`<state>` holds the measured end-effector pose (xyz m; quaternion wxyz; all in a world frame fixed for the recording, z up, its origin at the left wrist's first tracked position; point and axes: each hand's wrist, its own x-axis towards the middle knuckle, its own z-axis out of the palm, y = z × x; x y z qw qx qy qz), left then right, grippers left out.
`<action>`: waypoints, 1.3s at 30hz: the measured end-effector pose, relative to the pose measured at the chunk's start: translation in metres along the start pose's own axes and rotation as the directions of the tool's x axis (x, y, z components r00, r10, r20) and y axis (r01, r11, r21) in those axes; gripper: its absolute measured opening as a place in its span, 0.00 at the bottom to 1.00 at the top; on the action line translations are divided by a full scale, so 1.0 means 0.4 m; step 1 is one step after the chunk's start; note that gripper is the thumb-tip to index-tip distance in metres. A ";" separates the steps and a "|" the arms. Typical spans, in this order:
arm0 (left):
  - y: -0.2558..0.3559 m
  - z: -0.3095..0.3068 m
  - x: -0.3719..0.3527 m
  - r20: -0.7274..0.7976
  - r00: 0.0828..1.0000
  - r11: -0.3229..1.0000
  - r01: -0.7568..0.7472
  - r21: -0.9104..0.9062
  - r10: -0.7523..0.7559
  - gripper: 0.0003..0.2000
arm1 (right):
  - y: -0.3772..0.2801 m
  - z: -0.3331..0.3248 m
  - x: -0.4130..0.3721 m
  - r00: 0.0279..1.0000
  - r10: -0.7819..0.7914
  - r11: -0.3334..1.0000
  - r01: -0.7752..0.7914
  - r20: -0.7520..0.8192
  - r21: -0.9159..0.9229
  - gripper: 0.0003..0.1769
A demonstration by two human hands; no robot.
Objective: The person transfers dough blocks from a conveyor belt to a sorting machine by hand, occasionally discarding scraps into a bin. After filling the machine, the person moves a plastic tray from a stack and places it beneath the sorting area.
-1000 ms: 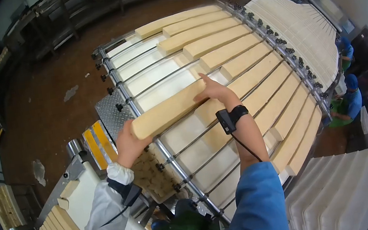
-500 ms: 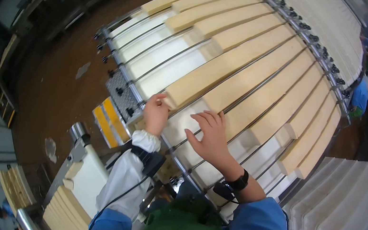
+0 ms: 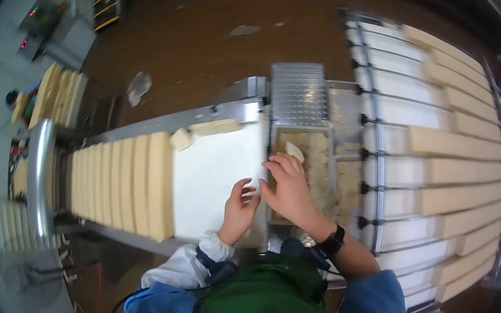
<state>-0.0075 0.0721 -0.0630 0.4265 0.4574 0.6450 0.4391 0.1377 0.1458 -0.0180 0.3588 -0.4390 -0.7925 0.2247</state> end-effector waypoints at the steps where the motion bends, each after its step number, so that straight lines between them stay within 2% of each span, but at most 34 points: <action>1: -0.033 -0.082 -0.040 -0.063 0.988 0.990 0.138 -0.004 -0.138 0.23 | -0.028 0.087 0.031 0.998 -0.051 0.999 0.050 0.048 0.018 0.19; 3: -0.122 -0.234 -0.128 -0.241 0.938 0.968 0.244 -0.050 -0.249 0.24 | -0.082 0.252 0.098 0.977 -0.162 0.986 0.166 0.141 -0.016 0.20; 4: -0.156 -0.302 -0.166 -0.315 0.902 0.955 0.286 -0.082 -0.297 0.25 | -0.102 0.338 0.127 0.960 -0.197 0.976 0.212 0.200 -0.055 0.23; 7: -0.215 -0.481 -0.240 -0.489 0.801 0.881 0.456 0.127 -0.345 0.30 | -0.159 0.579 0.211 0.921 -0.225 0.966 0.253 0.317 -0.051 0.30; 8: -0.237 -0.523 -0.255 -0.543 0.817 0.863 0.406 0.300 -0.196 0.30 | -0.180 0.647 0.239 0.911 -0.235 0.963 0.266 0.340 -0.048 0.32; 10: -0.286 -0.572 -0.276 -0.558 0.823 0.723 0.321 0.611 0.106 0.32 | -0.189 0.751 0.283 0.903 -0.236 0.952 0.289 0.359 -0.100 0.34; 11: -0.312 -0.590 -0.281 -0.575 0.818 0.750 0.371 0.547 0.015 0.36 | -0.192 0.799 0.297 0.905 -0.230 0.942 0.299 0.357 -0.150 0.35; 12: -0.291 -0.612 -0.273 -0.517 0.831 0.811 0.441 0.383 -0.207 0.37 | -0.192 0.838 0.304 0.908 -0.226 0.930 0.309 0.354 -0.200 0.35; 13: -0.239 -0.645 -0.247 -0.410 0.819 0.830 0.515 0.216 -0.401 0.38 | -0.191 0.864 0.312 0.901 -0.156 0.921 0.281 0.406 -0.270 0.38; 14: -0.214 -0.672 -0.230 -0.262 0.787 0.806 0.590 0.055 -0.558 0.39 | -0.201 0.877 0.316 0.912 -0.147 0.912 0.275 0.384 -0.305 0.37; 15: -0.265 -0.666 -0.239 -0.322 0.883 0.889 0.415 0.192 -0.342 0.42 | -0.208 0.883 0.316 0.922 -0.137 0.901 0.268 0.361 -0.341 0.36; 18: -0.309 -0.656 -0.232 -0.212 0.861 0.886 0.459 -0.069 -0.462 0.44 | -0.251 0.869 0.356 0.938 -0.043 0.877 0.201 0.345 -0.436 0.32; 19: -0.304 -0.657 -0.225 -0.154 0.832 0.846 0.522 -0.113 -0.534 0.45 | -0.269 0.864 0.374 0.939 0.007 0.869 0.165 0.345 -0.466 0.31; 22: -0.331 -0.634 -0.215 -0.171 0.843 0.859 0.493 -0.137 -0.511 0.45 | -0.295 0.868 0.418 0.927 0.159 0.805 0.077 0.339 -0.588 0.28; 26: -0.285 -0.623 -0.211 -0.168 0.893 0.897 0.435 0.081 -0.418 0.45 | -0.282 0.800 0.415 0.874 0.322 0.789 -0.034 0.364 -0.614 0.30; 29: -0.219 -0.608 -0.189 -0.067 0.936 0.896 0.351 0.270 -0.346 0.45 | -0.189 0.653 0.370 0.872 0.398 0.716 -0.100 0.287 -0.691 0.34; 30: -0.213 -0.595 -0.181 -0.021 0.947 0.903 0.312 0.297 -0.320 0.45 | -0.145 0.598 0.328 0.921 0.337 0.738 -0.128 0.197 -0.663 0.36; 31: -0.206 -0.580 -0.173 0.027 0.956 0.908 0.270 0.320 -0.294 0.45 | -0.123 0.533 0.313 0.887 0.430 0.674 -0.191 0.169 -0.713 0.39; 34: -0.207 -0.554 -0.157 0.012 0.991 0.890 0.117 0.441 -0.136 0.44 | -0.052 0.363 0.247 0.727 0.639 0.674 -0.374 0.249 -0.637 0.49; 35: -0.200 -0.553 -0.147 0.043 0.983 0.873 0.137 0.469 -0.177 0.44 | -0.045 0.327 0.221 0.719 0.614 0.730 -0.361 0.325 -0.580 0.52; 37: -0.185 -0.534 -0.132 0.005 0.971 0.833 0.204 0.514 -0.241 0.42 | -0.056 0.264 0.172 0.702 0.549 0.821 -0.351 0.454 -0.450 0.60; 39: -0.161 -0.500 -0.109 -0.080 0.954 0.736 0.273 0.619 -0.288 0.39 | 0.007 0.267 0.116 0.809 0.201 0.966 -0.070 0.553 -0.250 0.67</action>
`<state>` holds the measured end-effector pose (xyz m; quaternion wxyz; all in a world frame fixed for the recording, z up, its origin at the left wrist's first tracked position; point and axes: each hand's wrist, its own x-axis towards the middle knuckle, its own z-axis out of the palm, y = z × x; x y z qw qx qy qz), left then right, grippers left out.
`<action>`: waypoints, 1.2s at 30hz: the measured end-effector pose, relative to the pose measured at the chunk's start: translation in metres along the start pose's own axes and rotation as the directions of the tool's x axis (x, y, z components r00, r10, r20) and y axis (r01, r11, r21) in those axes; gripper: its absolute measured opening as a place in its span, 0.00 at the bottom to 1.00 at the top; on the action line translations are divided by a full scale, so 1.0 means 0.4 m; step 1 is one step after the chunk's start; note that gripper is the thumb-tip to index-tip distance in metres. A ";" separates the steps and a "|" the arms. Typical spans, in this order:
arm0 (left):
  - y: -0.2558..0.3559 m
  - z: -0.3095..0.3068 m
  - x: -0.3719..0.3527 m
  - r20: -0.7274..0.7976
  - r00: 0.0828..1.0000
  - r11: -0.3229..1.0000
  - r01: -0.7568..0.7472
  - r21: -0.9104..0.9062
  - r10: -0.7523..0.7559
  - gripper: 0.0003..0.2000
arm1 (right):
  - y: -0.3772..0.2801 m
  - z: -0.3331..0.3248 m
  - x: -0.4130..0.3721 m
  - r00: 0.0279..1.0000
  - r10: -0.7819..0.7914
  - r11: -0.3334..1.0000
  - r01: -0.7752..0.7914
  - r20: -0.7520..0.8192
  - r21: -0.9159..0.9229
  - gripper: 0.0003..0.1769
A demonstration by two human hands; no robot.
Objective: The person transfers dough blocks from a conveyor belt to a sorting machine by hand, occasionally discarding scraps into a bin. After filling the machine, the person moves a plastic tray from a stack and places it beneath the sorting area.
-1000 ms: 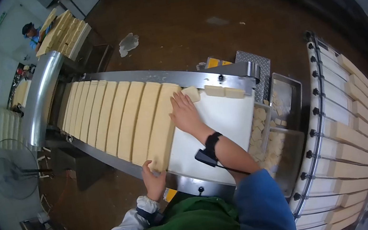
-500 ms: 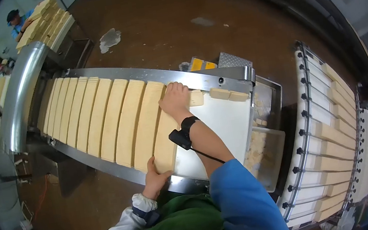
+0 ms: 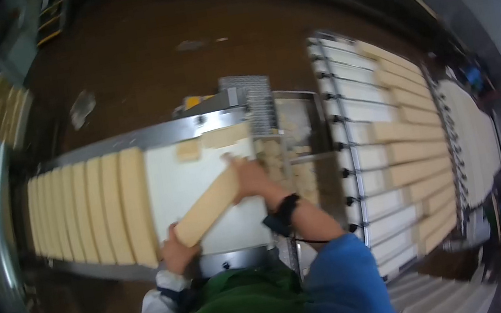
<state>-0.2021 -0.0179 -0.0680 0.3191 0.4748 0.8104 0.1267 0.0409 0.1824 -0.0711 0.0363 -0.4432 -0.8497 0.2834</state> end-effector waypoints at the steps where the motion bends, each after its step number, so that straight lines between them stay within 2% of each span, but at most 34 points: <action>1: 0.010 0.022 0.011 -0.045 0.998 0.995 0.050 0.082 -0.046 0.37 | 0.015 0.028 -0.023 1.000 0.010 0.964 -0.005 0.018 -0.267 0.52; 2: -0.002 0.038 0.017 -0.059 0.998 1.000 -0.026 -0.013 0.025 0.36 | 0.031 0.071 -0.025 0.981 0.060 0.979 -0.094 -0.183 -0.183 0.36; 3: 0.007 0.050 0.038 -0.081 0.993 0.989 -0.096 -0.109 0.088 0.34 | 0.027 0.045 -0.047 0.957 0.009 0.987 -0.055 -0.289 -0.151 0.25; 4: 0.060 0.059 0.061 -0.086 0.986 0.985 -0.151 -0.088 0.144 0.33 | 0.026 0.005 -0.074 0.953 0.116 0.971 -0.168 -0.280 -0.170 0.29; 6: 0.160 0.063 0.078 -0.110 0.971 0.975 -0.218 -0.040 0.213 0.32 | 0.105 -0.082 -0.144 0.920 0.172 0.965 -0.229 -0.352 -0.128 0.32; 8: 0.323 0.091 0.116 -0.144 0.906 0.916 -0.402 -0.008 0.397 0.32 | 0.192 -0.216 -0.226 0.882 0.264 0.941 -0.325 -0.391 -0.097 0.39; 10: 0.520 0.136 0.166 -0.161 0.838 0.850 -0.526 0.013 0.521 0.32 | 0.344 -0.352 -0.301 0.791 0.125 0.966 -0.235 -0.599 -0.109 0.41; 12: 0.728 0.206 0.206 -0.188 0.756 0.773 -0.635 0.022 0.627 0.31 | 0.495 -0.484 -0.363 0.733 0.206 0.939 -0.335 -0.648 -0.081 0.37; 13: 0.830 0.240 0.225 -0.215 0.691 0.712 -0.701 0.029 0.690 0.31 | 0.564 -0.549 -0.390 0.723 0.292 0.916 -0.400 -0.626 -0.035 0.40; 15: 1.005 0.306 0.252 -0.197 0.690 0.715 -0.693 0.098 0.696 0.31 | 0.702 -0.639 -0.441 0.709 0.435 0.871 -0.488 -0.556 0.058 0.47; 17: 1.145 0.354 0.270 -0.111 0.724 0.731 -0.666 0.148 0.681 0.34 | 0.861 -0.678 -0.463 0.704 0.529 0.835 -0.531 -0.473 0.143 0.53; 20: 1.267 0.405 0.273 0.015 0.745 0.729 -0.656 0.196 0.667 0.37 | 1.028 -0.691 -0.476 0.705 0.686 0.667 -0.515 -0.176 0.538 0.54; 21: 1.298 0.424 0.270 0.066 0.744 0.719 -0.662 0.211 0.665 0.37 | 1.061 -0.701 -0.472 0.629 0.757 0.590 -0.539 -0.179 0.601 0.55; 22: 1.302 0.440 0.274 0.042 0.664 0.651 -0.742 0.162 0.747 0.32 | 1.084 -0.707 -0.451 0.545 0.821 0.504 -0.553 -0.170 0.663 0.56; 23: 1.313 0.458 0.283 0.012 0.674 0.671 -0.736 0.093 0.738 0.32 | 1.106 -0.708 -0.432 0.454 0.879 0.408 -0.556 -0.146 0.724 0.59; 24: 1.320 0.478 0.292 -0.011 0.687 0.687 -0.726 0.024 0.726 0.32 | 1.187 -0.662 -0.406 0.353 0.885 0.466 -0.660 -0.305 0.589 0.57; 26: 1.308 0.516 0.325 -0.046 0.704 0.697 -0.709 -0.112 0.709 0.29 | 1.173 -0.668 -0.415 0.262 0.922 0.381 -0.745 -0.285 0.548 0.57; 27: 1.311 0.521 0.326 -0.056 0.728 0.719 -0.684 -0.124 0.683 0.27 | 1.153 -0.689 -0.421 0.219 0.935 0.339 -0.785 -0.280 0.519 0.57; 28: 1.313 0.523 0.323 -0.066 0.754 0.742 -0.656 -0.138 0.654 0.26 | 1.133 -0.690 -0.432 0.216 0.929 0.349 -0.777 -0.299 0.523 0.53; 29: 1.314 0.524 0.318 -0.079 0.781 0.766 -0.624 -0.155 0.620 0.24 | 1.139 -0.671 -0.430 0.172 0.900 0.360 -0.810 -0.400 0.462 0.53; 31: 1.323 0.527 0.299 -0.101 0.767 0.749 -0.641 -0.170 0.634 0.21 | 1.141 -0.634 -0.420 0.108 0.807 0.356 -0.873 -0.581 0.333 0.52; 33: 1.329 0.540 0.295 -0.101 0.771 0.738 -0.633 -0.234 0.629 0.20 | 1.133 -0.627 -0.444 0.091 0.751 0.385 -0.865 -0.654 0.322 0.48; 35: 1.352 0.583 0.289 -0.081 0.785 0.763 -0.617 -0.195 0.614 0.19 | 1.099 -0.633 -0.473 0.045 0.675 0.413 -0.850 -0.736 0.327 0.46; 36: 1.364 0.608 0.287 -0.072 0.792 0.773 -0.609 -0.176 0.607 0.18 | 1.081 -0.624 -0.481 0.080 0.613 0.457 -0.848 -0.786 0.269 0.45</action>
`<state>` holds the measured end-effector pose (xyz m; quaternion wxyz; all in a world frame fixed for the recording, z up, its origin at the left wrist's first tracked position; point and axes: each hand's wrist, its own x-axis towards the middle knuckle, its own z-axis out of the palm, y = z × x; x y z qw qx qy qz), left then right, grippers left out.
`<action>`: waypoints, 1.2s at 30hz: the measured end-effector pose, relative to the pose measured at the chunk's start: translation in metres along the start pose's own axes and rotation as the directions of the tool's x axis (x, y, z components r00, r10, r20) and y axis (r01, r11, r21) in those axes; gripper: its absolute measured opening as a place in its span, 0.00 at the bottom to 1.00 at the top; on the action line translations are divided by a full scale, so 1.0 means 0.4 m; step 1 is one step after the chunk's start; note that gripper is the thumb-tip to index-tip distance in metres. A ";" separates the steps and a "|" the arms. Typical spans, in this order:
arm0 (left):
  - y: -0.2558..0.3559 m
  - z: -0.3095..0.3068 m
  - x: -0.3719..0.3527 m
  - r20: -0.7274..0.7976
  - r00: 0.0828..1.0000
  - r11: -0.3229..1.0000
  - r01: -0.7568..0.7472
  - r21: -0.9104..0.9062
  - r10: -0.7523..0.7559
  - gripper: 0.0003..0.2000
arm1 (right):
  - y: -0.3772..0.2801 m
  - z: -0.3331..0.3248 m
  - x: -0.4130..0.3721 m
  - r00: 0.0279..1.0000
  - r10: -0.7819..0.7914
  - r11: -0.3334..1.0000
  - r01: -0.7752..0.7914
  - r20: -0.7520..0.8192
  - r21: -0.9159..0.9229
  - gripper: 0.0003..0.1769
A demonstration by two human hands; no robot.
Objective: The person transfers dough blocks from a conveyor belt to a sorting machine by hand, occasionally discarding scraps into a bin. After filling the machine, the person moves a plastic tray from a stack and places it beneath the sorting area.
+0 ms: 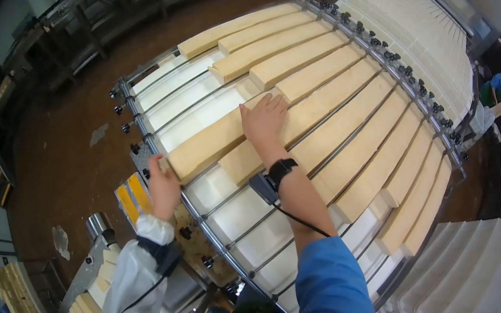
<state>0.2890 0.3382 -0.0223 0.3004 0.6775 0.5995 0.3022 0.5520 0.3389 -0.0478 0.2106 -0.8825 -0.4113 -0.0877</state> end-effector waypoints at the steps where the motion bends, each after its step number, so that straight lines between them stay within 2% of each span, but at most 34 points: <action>1: 0.001 0.036 0.003 0.033 0.999 1.000 -0.002 0.007 0.002 0.17 | 0.002 -0.011 -0.025 0.996 -0.076 0.997 0.076 -0.050 -0.006 0.44; 2: 0.000 0.073 0.007 0.063 0.998 1.000 -0.002 0.010 0.002 0.16 | 0.002 -0.023 -0.053 0.983 -0.155 0.988 0.155 -0.101 -0.016 0.43; 5: -0.023 0.149 0.029 0.029 0.997 0.997 -0.071 0.034 0.070 0.14 | -0.023 -0.107 -0.172 0.931 -0.351 0.924 0.362 -0.104 0.124 0.40; 8: -0.036 0.122 0.024 0.045 0.998 0.998 -0.049 0.043 0.047 0.13 | -0.034 -0.177 -0.282 0.900 -0.429 0.862 0.434 -0.078 0.262 0.37; 11: -0.038 0.024 -0.030 -0.060 0.998 0.999 -0.034 -0.016 0.033 0.14 | -0.074 -0.230 -0.369 0.890 -0.454 0.822 0.434 -0.036 0.369 0.33; 14: -0.060 -0.132 -0.153 -0.143 0.990 0.986 -0.017 -0.163 -0.006 0.16 | -0.169 -0.242 -0.467 0.842 -0.539 0.710 0.468 -0.023 0.526 0.29; 15: -0.115 -0.164 -0.193 -0.235 0.964 0.948 -0.185 -0.260 0.124 0.20 | -0.212 -0.241 -0.508 0.818 -0.575 0.667 0.473 -0.005 0.575 0.28; 16: -0.147 -0.224 -0.251 -0.241 0.960 0.972 -0.182 -0.146 0.143 0.22 | -0.261 -0.231 -0.555 0.791 -0.611 0.615 0.495 -0.025 0.614 0.26; 19: -0.272 -0.397 -0.440 -0.309 0.951 0.996 -0.052 -0.075 0.026 0.25 | -0.439 -0.236 -0.718 0.654 -0.754 0.460 0.468 0.053 0.755 0.24; 21: -0.405 -0.467 -0.593 -0.427 0.900 0.995 0.055 -0.088 -0.087 0.26 | -0.557 -0.203 -0.852 0.532 -0.838 0.361 0.378 0.119 0.853 0.22; 22: -0.455 -0.514 -0.673 -0.431 0.883 0.983 0.164 -0.082 -0.184 0.27 | -0.619 -0.184 -0.919 0.464 -0.873 0.323 0.321 0.149 0.890 0.22; 23: -0.505 -0.562 -0.754 -0.431 0.859 0.960 0.268 -0.081 -0.276 0.27 | -0.680 -0.163 -0.987 0.396 -0.902 0.293 0.261 0.175 0.920 0.22; 25: -0.593 -0.642 -0.910 -0.474 0.745 0.861 0.505 -0.060 -0.470 0.28 | -0.799 -0.119 -1.125 0.300 -0.938 0.257 0.260 0.175 0.931 0.23; 27: -0.652 -0.712 -1.034 -0.493 0.565 0.688 0.719 -0.100 -0.661 0.31 | -0.923 -0.083 -1.247 0.180 -0.971 0.208 0.300 0.159 0.931 0.25; 29: -0.646 -0.797 -1.087 -0.391 0.387 0.522 0.783 -0.339 -0.835 0.33 | -1.035 -0.061 -1.354 0.093 -0.981 0.196 0.378 0.173 0.905 0.28; 30: -0.653 -0.828 -1.108 -0.315 0.302 0.421 0.791 -0.443 -0.900 0.35 | -1.079 -0.029 -1.404 0.100 -0.983 0.180 0.441 0.151 0.879 0.30; 32: -0.734 -0.829 -1.157 -0.307 0.399 0.501 0.740 -0.449 -0.864 0.38 | -1.142 0.030 -1.479 0.112 -0.988 0.152 0.564 0.107 0.812 0.34; 33: -0.787 -0.819 -1.190 -0.300 0.447 0.538 0.710 -0.453 -0.843 0.40 | -1.157 0.035 -1.500 0.109 -0.980 0.197 0.594 0.164 0.780 0.35; 34: -0.852 -0.800 -1.220 -0.174 0.480 0.486 0.664 -0.568 -0.860 0.45 | -1.171 0.039 -1.510 0.109 -0.970 0.238 0.626 0.218 0.742 0.36; 35: -0.863 -0.795 -1.241 -0.122 0.519 0.468 0.613 -0.637 -0.846 0.46 | -1.187 0.041 -1.516 0.112 -0.957 0.274 0.659 0.269 0.700 0.38; 36: -0.870 -0.787 -1.243 -0.081 0.564 0.450 0.555 -0.700 -0.822 0.47 | -1.188 0.034 -1.517 0.130 -0.956 0.278 0.682 0.263 0.676 0.35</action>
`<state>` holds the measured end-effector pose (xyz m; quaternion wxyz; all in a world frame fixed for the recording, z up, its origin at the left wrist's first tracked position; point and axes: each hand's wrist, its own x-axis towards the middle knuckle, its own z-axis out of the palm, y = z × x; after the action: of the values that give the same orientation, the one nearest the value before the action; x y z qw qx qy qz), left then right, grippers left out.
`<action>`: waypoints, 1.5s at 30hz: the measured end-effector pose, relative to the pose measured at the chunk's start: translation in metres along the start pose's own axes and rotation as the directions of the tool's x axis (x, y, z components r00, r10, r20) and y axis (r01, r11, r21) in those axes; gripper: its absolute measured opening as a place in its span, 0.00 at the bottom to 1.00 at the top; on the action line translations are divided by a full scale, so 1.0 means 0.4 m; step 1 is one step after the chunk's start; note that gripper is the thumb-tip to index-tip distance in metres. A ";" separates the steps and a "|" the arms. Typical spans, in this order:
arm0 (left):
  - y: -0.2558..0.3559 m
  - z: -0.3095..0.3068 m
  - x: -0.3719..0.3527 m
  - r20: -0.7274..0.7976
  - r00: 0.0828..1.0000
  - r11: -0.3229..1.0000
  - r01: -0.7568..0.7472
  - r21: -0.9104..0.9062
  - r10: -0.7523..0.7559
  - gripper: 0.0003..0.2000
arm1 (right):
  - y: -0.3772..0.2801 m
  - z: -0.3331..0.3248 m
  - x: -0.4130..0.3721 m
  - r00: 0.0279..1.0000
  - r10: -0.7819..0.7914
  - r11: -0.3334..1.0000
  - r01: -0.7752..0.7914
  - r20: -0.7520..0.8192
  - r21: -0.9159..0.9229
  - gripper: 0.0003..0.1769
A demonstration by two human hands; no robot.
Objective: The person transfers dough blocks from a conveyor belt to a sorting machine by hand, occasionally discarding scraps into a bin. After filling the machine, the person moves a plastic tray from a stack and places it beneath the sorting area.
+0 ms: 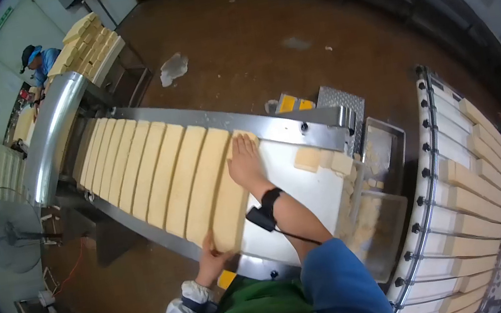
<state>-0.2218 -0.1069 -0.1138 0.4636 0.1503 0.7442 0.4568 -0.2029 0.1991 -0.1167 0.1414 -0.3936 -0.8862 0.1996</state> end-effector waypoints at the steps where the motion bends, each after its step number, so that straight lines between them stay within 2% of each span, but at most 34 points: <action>1: 0.004 0.004 0.026 0.062 0.997 0.996 -0.030 -0.085 0.036 0.48 | -0.009 -0.009 -0.003 0.999 -0.003 0.999 0.002 -0.038 -0.033 0.32; 3: 0.068 0.001 0.015 0.114 0.993 0.999 0.042 0.021 -0.044 0.48 | -0.037 -0.011 0.008 0.995 0.037 0.994 -0.045 -0.088 -0.095 0.26; 4: 0.047 -0.003 0.062 0.185 0.983 0.998 -0.003 -0.058 0.014 0.47 | -0.049 -0.027 0.053 0.990 0.081 0.986 -0.096 -0.115 -0.138 0.23; 6: 0.113 -0.003 0.038 0.326 0.931 0.977 0.200 -0.077 -0.165 0.45 | -0.049 -0.030 0.077 0.985 0.140 0.966 -0.158 -0.098 -0.207 0.22; 7: 0.126 0.001 0.040 0.334 0.921 0.968 0.239 -0.082 -0.199 0.44 | -0.048 -0.027 0.082 0.981 0.175 0.953 -0.191 -0.087 -0.236 0.22; 9: 0.144 0.005 0.047 0.345 0.898 0.944 0.320 -0.086 -0.273 0.42 | -0.040 -0.032 0.075 0.963 0.263 0.928 -0.269 -0.055 -0.257 0.29; 10: 0.152 0.006 0.050 0.348 0.902 0.956 0.290 -0.050 -0.256 0.42 | -0.035 -0.040 0.071 0.950 0.310 0.913 -0.308 -0.036 -0.267 0.33; 12: 0.162 0.012 0.045 0.365 0.901 0.971 0.238 0.031 -0.233 0.42 | 0.005 -0.095 0.021 0.934 0.355 0.874 -0.345 -0.035 -0.342 0.33; 13: 0.125 0.025 0.065 0.343 0.938 0.996 0.007 0.094 -0.039 0.43 | 0.038 -0.132 -0.014 0.922 0.386 0.848 -0.370 -0.036 -0.380 0.32; 14: 0.061 0.040 0.104 0.343 0.926 0.962 -0.223 0.161 0.157 0.44 | 0.082 -0.162 -0.051 0.911 0.409 0.840 -0.399 -0.054 -0.369 0.34; 15: 0.024 0.043 0.119 0.367 0.865 0.870 -0.440 0.223 0.343 0.45 | 0.127 -0.191 -0.097 0.895 0.440 0.828 -0.436 -0.073 -0.353 0.35; 16: 0.054 0.038 0.104 0.383 0.875 0.847 -0.426 0.317 0.296 0.46 | 0.163 -0.227 -0.145 0.888 0.452 0.825 -0.452 -0.084 -0.340 0.39; 18: 0.129 0.052 0.095 0.423 0.882 0.770 -0.415 0.484 0.209 0.49 | 0.212 -0.276 -0.218 0.821 0.566 0.816 -0.544 0.079 -0.196 0.45; 19: 0.141 0.066 0.087 0.387 0.892 0.706 -0.429 0.564 0.233 0.50 | 0.240 -0.309 -0.260 0.777 0.610 0.793 -0.598 0.157 -0.122 0.48; 20: 0.130 0.072 0.090 0.362 0.893 0.685 -0.441 0.580 0.268 0.51 | 0.252 -0.336 -0.292 0.802 0.556 0.822 -0.569 0.220 -0.006 0.59; 21: 0.121 0.083 0.095 0.336 0.890 0.664 -0.454 0.594 0.307 0.51 | 0.268 -0.348 -0.321 0.875 0.420 0.891 -0.448 0.238 0.073 0.64; 22: 0.139 0.100 0.083 0.290 0.918 0.632 -0.398 0.665 0.272 0.51 | 0.281 -0.354 -0.344 0.933 0.268 0.939 -0.309 0.239 0.153 0.71; 23: 0.162 0.120 0.068 0.234 0.940 0.594 -0.338 0.730 0.248 0.51 | 0.283 -0.350 -0.354 0.947 0.186 0.974 -0.212 0.262 0.074 0.71; 24: 0.171 0.145 0.064 0.164 0.956 0.604 -0.281 0.746 0.243 0.47 | 0.286 -0.330 -0.376 0.962 0.141 0.988 -0.122 0.235 -0.093 0.66; 25: 0.153 0.153 0.075 0.168 0.943 0.608 -0.315 0.729 0.287 0.45 | 0.295 -0.302 -0.392 0.974 0.163 0.982 -0.145 0.158 -0.117 0.48; 26: 0.119 0.150 0.093 0.167 0.928 0.612 -0.348 0.710 0.334 0.44 | 0.297 -0.268 -0.396 0.974 0.226 0.971 -0.227 -0.027 -0.071 0.30; 27: 0.109 0.171 0.105 0.158 0.909 0.617 -0.381 0.689 0.385 0.42 | 0.310 -0.294 -0.411 0.969 0.243 0.968 -0.246 -0.047 -0.054 0.26; 29: 0.161 0.253 0.074 0.178 0.903 0.600 -0.396 0.695 0.390 0.39 | 0.329 -0.372 -0.443 0.964 0.254 0.966 -0.257 -0.076 -0.019 0.19; 30: 0.189 0.296 0.059 0.181 0.903 0.593 -0.396 0.701 0.389 0.37 | 0.372 -0.392 -0.463 0.945 0.265 0.963 -0.271 -0.191 -0.006 0.18; 33: 0.283 0.492 0.072 0.319 0.797 0.518 -0.583 0.625 0.512 0.37 | 0.517 -0.588 -0.517 0.883 0.214 0.972 -0.234 -0.418 0.005 0.24; 35: 0.374 0.662 0.062 0.355 0.728 0.501 -0.670 0.547 0.586 0.37 | 0.636 -0.742 -0.559 0.839 0.146 0.976 -0.208 -0.524 -0.061 0.22; 37: 0.477 0.842 0.057 0.414 0.602 0.352 -0.768 0.535 0.682 0.36 | 0.775 -0.865 -0.594 0.809 0.245 0.941 -0.331 -0.535 -0.070 0.25; 40: 0.592 1.093 0.058 0.478 0.503 0.257 -0.833 0.490 0.720 0.35 | 0.994 -0.995 -0.654 0.766 0.274 0.916 -0.391 -0.582 -0.083 0.31; 41: 0.627 1.166 0.053 0.497 0.486 0.223 -0.838 0.498 0.719 0.36 | 1.051 -1.032 -0.675 0.755 0.288 0.912 -0.404 -0.589 -0.072 0.34; 44: 0.689 1.345 0.070 0.619 0.457 0.225 -0.880 0.418 0.638 0.37 | 1.202 -1.103 -0.733 0.693 0.552 0.790 -0.613 -0.464 0.026 0.39; 45: 0.700 1.387 0.063 0.651 0.481 0.226 -0.870 0.439 0.588 0.38 | 1.263 -1.103 -0.747 0.708 0.574 0.794 -0.604 -0.411 0.070 0.42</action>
<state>0.1679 0.3596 0.0169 0.2071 0.7358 0.5957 0.2466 0.4953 0.3893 0.0090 0.2397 -0.6931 -0.6699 0.1154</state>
